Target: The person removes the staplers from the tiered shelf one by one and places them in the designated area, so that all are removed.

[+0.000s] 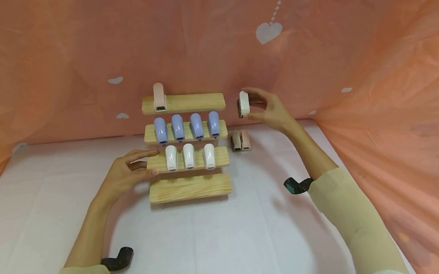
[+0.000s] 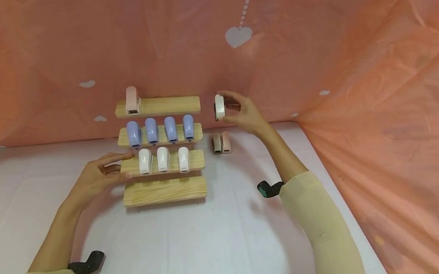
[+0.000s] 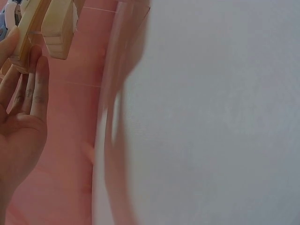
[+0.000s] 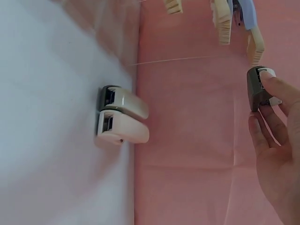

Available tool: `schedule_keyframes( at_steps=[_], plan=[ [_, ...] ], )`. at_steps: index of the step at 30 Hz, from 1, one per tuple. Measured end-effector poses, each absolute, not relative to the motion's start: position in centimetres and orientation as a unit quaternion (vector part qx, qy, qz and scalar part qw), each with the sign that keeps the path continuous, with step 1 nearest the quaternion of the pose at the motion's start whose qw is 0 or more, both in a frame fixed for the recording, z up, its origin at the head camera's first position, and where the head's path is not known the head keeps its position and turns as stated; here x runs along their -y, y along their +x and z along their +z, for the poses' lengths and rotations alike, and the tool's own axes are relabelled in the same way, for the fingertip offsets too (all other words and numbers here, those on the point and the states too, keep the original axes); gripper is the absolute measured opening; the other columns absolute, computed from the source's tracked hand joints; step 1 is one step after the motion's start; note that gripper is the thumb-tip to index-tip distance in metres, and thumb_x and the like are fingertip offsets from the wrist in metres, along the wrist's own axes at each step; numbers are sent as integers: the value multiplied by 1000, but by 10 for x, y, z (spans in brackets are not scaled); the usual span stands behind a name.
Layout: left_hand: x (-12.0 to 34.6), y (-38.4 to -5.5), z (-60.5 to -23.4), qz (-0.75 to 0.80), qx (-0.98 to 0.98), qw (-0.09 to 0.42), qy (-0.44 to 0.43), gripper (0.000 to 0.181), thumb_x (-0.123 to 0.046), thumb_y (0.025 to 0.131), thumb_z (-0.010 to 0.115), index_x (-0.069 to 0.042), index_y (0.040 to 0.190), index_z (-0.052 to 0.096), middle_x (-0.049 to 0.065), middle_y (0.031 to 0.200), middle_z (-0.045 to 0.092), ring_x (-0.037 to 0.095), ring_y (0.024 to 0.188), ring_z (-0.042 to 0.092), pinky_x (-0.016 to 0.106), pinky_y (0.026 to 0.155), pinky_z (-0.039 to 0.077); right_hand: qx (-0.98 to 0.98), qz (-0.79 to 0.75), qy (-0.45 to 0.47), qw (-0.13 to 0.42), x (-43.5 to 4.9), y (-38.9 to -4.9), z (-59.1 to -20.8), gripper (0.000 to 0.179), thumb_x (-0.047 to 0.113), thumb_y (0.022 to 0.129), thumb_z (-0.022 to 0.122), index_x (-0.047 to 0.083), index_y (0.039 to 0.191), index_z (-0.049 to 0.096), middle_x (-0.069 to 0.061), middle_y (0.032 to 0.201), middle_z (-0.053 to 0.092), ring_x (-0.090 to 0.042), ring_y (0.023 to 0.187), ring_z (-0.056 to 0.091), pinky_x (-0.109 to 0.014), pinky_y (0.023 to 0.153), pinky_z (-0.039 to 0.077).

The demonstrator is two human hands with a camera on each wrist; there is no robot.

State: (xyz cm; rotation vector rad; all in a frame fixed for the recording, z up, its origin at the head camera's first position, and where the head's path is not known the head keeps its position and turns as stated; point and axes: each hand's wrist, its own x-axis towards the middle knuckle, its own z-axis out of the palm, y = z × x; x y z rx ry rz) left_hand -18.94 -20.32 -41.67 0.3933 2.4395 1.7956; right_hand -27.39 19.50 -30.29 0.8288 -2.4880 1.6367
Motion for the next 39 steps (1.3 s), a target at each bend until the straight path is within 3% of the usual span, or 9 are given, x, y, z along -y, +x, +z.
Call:
schedule_keyframes(
  at_steps=[14, 23, 30, 39],
  plan=[
    [204, -187, -419, 593, -792, 31, 141, 56, -13, 84, 81, -2, 135, 60, 10, 130, 55, 12, 102, 65, 23, 84, 56, 817, 531, 224, -10, -216, -268, -329, 66, -18, 81, 68, -11, 142, 43, -32, 136, 50, -44, 126, 51, -46, 106, 45],
    [203, -187, -419, 597, -790, 39, 136, 56, -15, 84, 81, -3, 135, 60, 11, 132, 54, 13, 103, 66, 25, 85, 57, 835, 508, 212, -8, -230, -267, -347, 65, -15, 82, 69, -11, 142, 45, -28, 143, 47, -45, 127, 49, -55, 106, 42],
    [202, -187, -419, 594, -791, 33, 144, 54, -14, 84, 81, -4, 134, 62, 10, 130, 55, 17, 104, 65, 24, 86, 56, 827, 525, 203, -12, -247, -281, -379, 68, -21, 80, 67, -9, 143, 43, -31, 138, 50, -46, 127, 49, -50, 110, 39],
    [204, -189, -422, 577, -804, 28, 140, 56, -16, 83, 83, -6, 134, 63, 10, 131, 56, 15, 103, 65, 21, 88, 54, 818, 537, 205, -20, -256, -288, -412, 68, -15, 82, 71, -7, 144, 43, -31, 134, 52, -45, 124, 52, -40, 105, 47]
  ],
)
